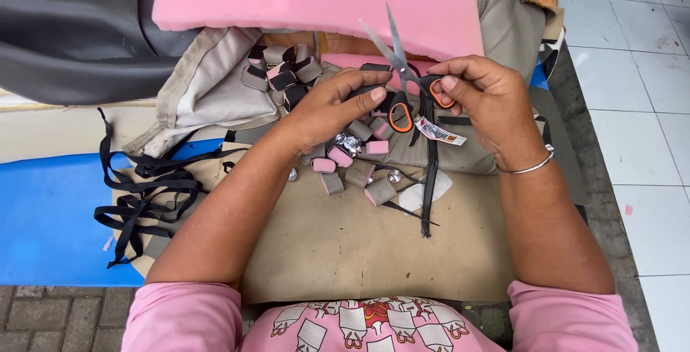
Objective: Trimming and preparing small leather and fabric straps and components using scissors
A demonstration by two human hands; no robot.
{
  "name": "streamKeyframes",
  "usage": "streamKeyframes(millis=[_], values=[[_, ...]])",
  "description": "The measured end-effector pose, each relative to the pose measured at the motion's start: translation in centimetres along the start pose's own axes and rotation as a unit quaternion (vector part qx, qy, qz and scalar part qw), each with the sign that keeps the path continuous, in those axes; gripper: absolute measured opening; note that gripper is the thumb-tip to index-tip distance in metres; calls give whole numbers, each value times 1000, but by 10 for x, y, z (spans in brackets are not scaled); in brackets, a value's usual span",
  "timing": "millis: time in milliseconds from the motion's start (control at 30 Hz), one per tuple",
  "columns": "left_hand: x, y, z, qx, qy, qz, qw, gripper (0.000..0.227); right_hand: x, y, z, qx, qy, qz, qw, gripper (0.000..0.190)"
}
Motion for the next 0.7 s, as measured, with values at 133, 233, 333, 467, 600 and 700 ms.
streamKeyframes(millis=[133, 233, 333, 467, 600, 700], values=[[15, 23, 28, -227, -28, -109, 967, 18, 2, 28, -14, 4, -26, 35, 999, 17], [3, 19, -24, -174, 21, -179, 968, 19, -9, 55, 31, -340, -348, -27, 873, 25], [2, 17, -23, -80, 56, -216, 971, 18, -21, 72, 24, -392, -351, 3, 851, 44], [6, 13, -1, -2, 77, -216, 973, 22, -20, 85, 21, -477, -333, 2, 813, 62], [9, 12, 14, -60, 68, -209, 974, 18, -15, 85, 15, -495, -317, -9, 809, 63], [4, 8, -8, -57, 73, -166, 982, 15, -12, 81, 20, -442, -291, 17, 848, 60]])
Point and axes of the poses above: each hand's wrist, its own x-axis towards the middle knuckle, its own y-axis out of the palm, z = x × y, the point moved 1 cm from there along x, towards the middle knuckle, and after that the axes turned 6 degrees about x, right-handed, at the moved point
